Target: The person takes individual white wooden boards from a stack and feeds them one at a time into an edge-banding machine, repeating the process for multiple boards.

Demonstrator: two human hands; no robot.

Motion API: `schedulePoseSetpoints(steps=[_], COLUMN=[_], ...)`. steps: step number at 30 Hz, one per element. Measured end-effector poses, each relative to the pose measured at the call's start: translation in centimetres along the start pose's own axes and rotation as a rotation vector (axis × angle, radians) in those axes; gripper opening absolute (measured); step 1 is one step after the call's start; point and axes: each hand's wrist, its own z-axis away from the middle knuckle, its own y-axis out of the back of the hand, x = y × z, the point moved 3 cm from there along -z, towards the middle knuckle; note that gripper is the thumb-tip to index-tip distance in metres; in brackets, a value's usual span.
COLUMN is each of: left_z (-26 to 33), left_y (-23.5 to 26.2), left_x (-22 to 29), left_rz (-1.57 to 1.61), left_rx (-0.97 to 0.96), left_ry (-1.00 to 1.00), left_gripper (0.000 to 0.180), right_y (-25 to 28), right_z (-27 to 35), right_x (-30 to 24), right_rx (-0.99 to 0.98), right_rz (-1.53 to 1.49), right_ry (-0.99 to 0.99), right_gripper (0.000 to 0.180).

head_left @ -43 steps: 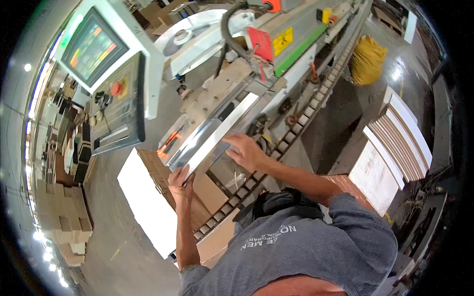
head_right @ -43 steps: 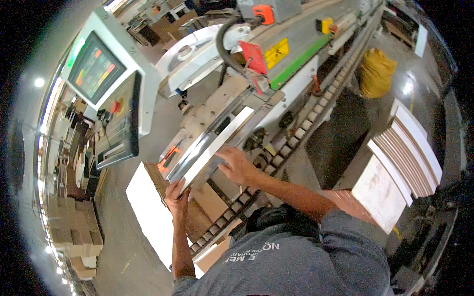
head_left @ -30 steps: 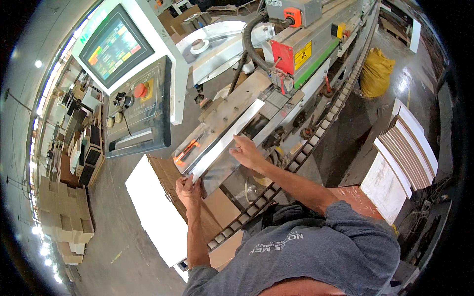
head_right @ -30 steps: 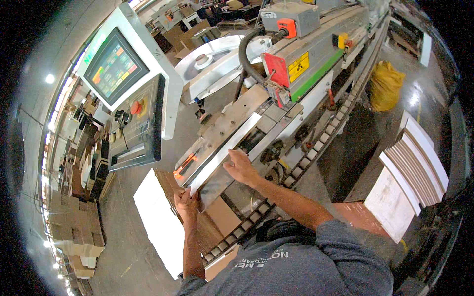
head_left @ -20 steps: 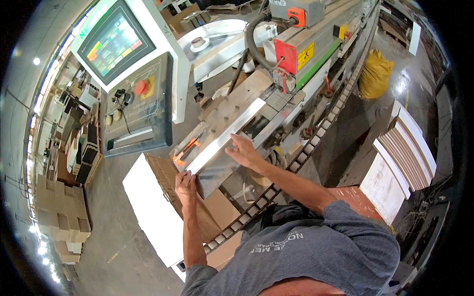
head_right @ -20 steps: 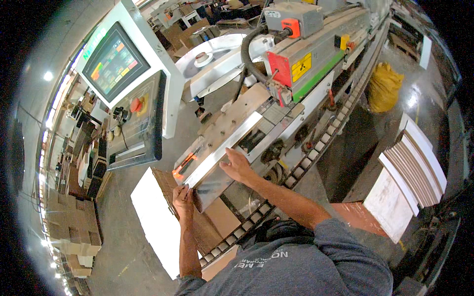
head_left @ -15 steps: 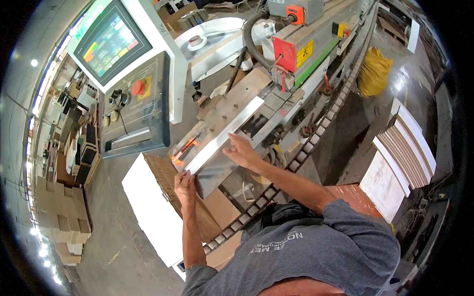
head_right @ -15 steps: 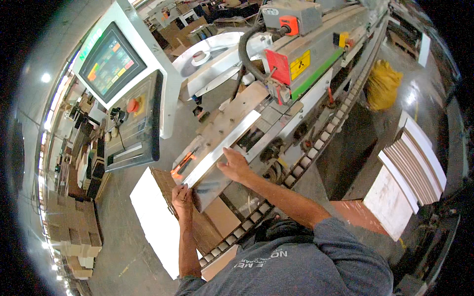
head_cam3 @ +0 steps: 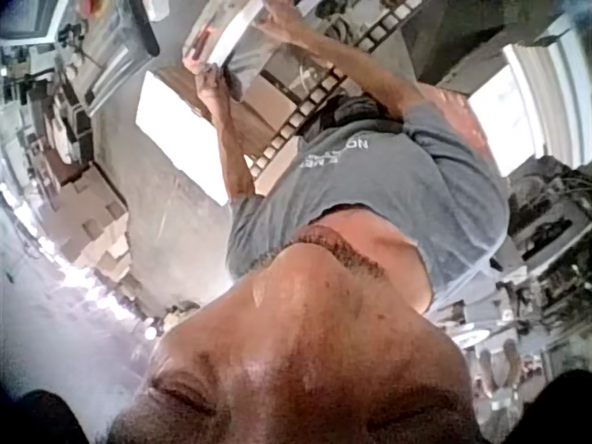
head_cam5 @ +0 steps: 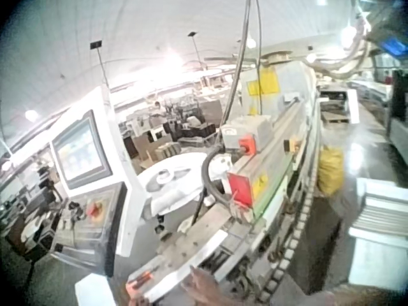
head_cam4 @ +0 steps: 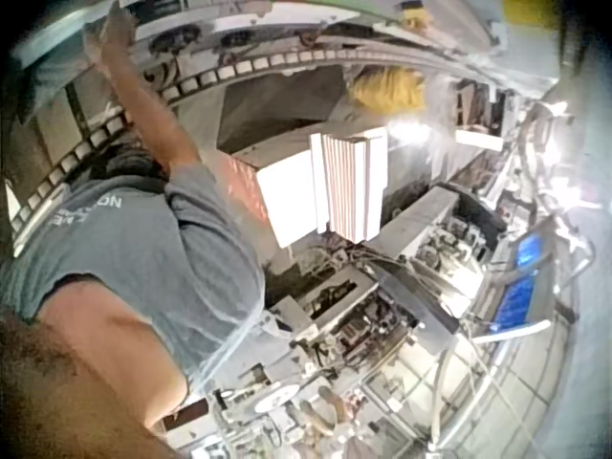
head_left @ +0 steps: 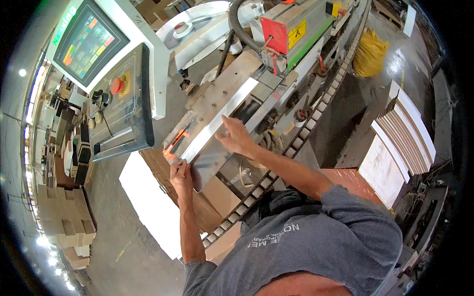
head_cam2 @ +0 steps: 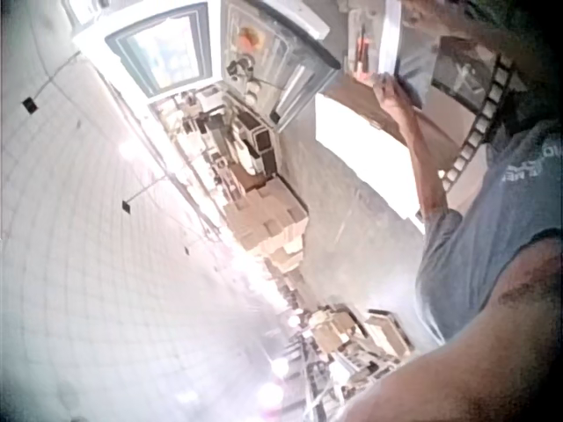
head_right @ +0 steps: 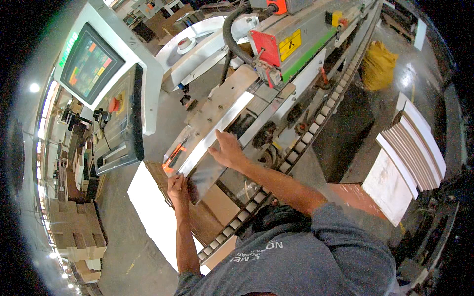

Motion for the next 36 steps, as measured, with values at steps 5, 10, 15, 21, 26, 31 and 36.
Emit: schedulePoseSetpoints(steps=[5,10,15,21,26,31,36], left_z=[-1.9,-3.5,-5.4,-8.7,-10.9,-12.7,-11.6], left_y=[-1.8,-4.3,-8.1,-14.0,-18.8,-22.1,-19.7], left_x=[1.6,4.0,6.0,10.5,11.2,10.9,19.6], left_rz=[-0.019,0.027,0.07,0.167,0.174,0.584,0.158], left_rx=[0.021,0.018,-0.03,-0.029,-0.035,-0.06,-0.064], left_ry=[-0.123,-0.123,-0.092,-0.144,-0.202,0.138,-0.25], left_gripper=[0.014,0.013,0.019,0.01,0.009,0.014,0.021], right_y=[2.2,5.2,8.9,15.1,22.3,34.9,44.9], right_z=[-1.3,-3.0,-4.8,-1.6,9.6,22.7,34.8], right_x=[1.3,2.7,4.9,5.9,8.5,16.5,31.3], right_rx=[0.077,0.167,0.249,0.249,0.377,0.564,0.531], right_rz=[0.024,0.065,0.082,-0.119,-0.163,0.307,0.987], right_ry=[0.072,0.117,0.204,0.172,0.128,-0.322,-0.699], right_gripper=[0.075,0.071,0.068,0.058,0.039,0.042,0.057])
